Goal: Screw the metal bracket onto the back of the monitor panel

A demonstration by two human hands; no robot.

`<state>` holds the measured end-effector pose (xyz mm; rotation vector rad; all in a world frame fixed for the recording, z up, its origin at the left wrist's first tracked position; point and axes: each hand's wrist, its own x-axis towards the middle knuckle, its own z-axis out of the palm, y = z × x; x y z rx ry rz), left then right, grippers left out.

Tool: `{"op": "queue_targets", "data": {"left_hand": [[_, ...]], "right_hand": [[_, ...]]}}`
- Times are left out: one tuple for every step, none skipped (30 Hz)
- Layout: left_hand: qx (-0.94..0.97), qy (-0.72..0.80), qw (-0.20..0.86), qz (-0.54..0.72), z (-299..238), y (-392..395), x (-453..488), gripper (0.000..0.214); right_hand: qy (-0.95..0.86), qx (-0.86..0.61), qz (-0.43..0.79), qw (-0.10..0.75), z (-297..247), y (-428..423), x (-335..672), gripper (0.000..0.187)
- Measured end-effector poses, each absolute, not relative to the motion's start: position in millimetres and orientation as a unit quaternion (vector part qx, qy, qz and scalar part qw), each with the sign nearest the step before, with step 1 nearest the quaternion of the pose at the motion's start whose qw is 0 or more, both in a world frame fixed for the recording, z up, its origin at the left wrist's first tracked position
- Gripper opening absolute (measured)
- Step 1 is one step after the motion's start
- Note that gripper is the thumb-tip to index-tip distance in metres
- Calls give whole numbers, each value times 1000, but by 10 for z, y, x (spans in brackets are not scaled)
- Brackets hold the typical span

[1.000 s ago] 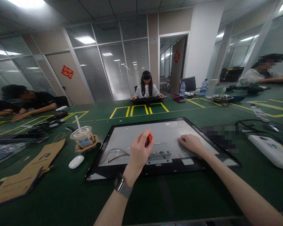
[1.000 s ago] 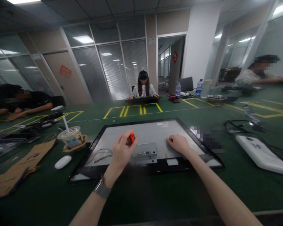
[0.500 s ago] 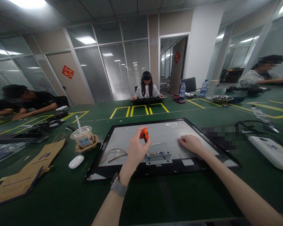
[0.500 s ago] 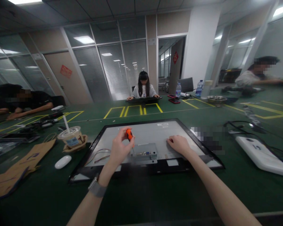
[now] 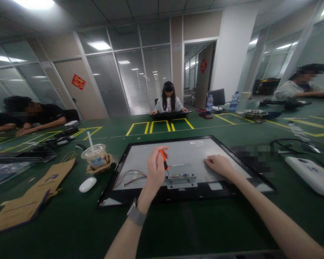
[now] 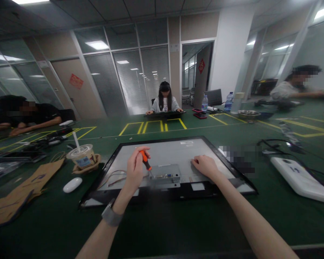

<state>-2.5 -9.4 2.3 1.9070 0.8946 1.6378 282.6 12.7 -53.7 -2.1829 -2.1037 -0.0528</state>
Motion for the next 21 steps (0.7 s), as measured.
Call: {"op": "queue_targets", "data": {"left_hand": [[688, 321, 245, 603, 12, -92, -26, 30], [683, 322, 250, 606, 5, -92, -24, 29], [682, 326, 249, 605, 2, -92, -20, 28], [684, 331, 239, 605, 5, -94, -15, 25], [686, 336, 225, 605, 10, -95, -8, 24], [687, 341, 208, 607, 18, -98, -2, 22], [687, 345, 194, 610, 27, -100, 4, 22], [685, 348, 185, 613, 35, -102, 9, 22], [682, 353, 183, 614, 41, -104, 12, 22], [679, 356, 188, 613, 45, -107, 13, 23], [677, 356, 199, 612, 47, -109, 12, 24], [674, 352, 216, 613, 48, -111, 10, 25], [669, 345, 237, 614, 49, -112, 7, 26], [661, 338, 259, 617, 50, -112, 3, 27], [654, 333, 279, 620, 52, -112, -1, 27], [648, 330, 292, 621, 55, -109, -5, 28], [646, 331, 295, 621, 60, -106, -10, 28], [646, 333, 291, 622, 66, -100, -14, 28], [648, 335, 284, 623, 72, -92, -18, 27], [650, 336, 278, 623, 77, -83, -23, 26], [653, 336, 275, 621, 80, -73, -27, 25]], "right_hand": [[-692, -720, -19, 55, -541, 129, 2828, 42], [-691, -721, -20, 55, -545, 131, 2830, 41], [-691, -721, -21, 54, -549, 133, 2832, 41], [-691, -720, -21, 55, -552, 135, 2834, 42], [-692, -720, -20, 55, -554, 136, 2835, 42], [-693, -719, -20, 56, -555, 137, 2834, 42], [-693, -718, -20, 57, -554, 136, 2833, 42], [-693, -718, -19, 58, -553, 134, 2831, 42], [-693, -719, -18, 58, -549, 130, 2828, 42], [-692, -719, -17, 58, -544, 125, 2824, 42], [-692, -719, -16, 59, -537, 119, 2819, 42], [-692, -719, -16, 59, -529, 112, 2814, 42], [-692, -720, -17, 60, -521, 105, 2809, 41], [-691, -720, -17, 60, -513, 99, 2806, 41], [-692, -719, -17, 59, -507, 95, 2803, 41], [-693, -719, -17, 57, -502, 94, 2802, 41], [-693, -718, -17, 55, -500, 94, 2802, 41], [-694, -718, -17, 53, -501, 96, 2803, 41], [-694, -718, -18, 52, -502, 100, 2804, 41], [-694, -718, -18, 52, -505, 104, 2806, 41], [-693, -718, -18, 52, -508, 108, 2807, 41]]}}
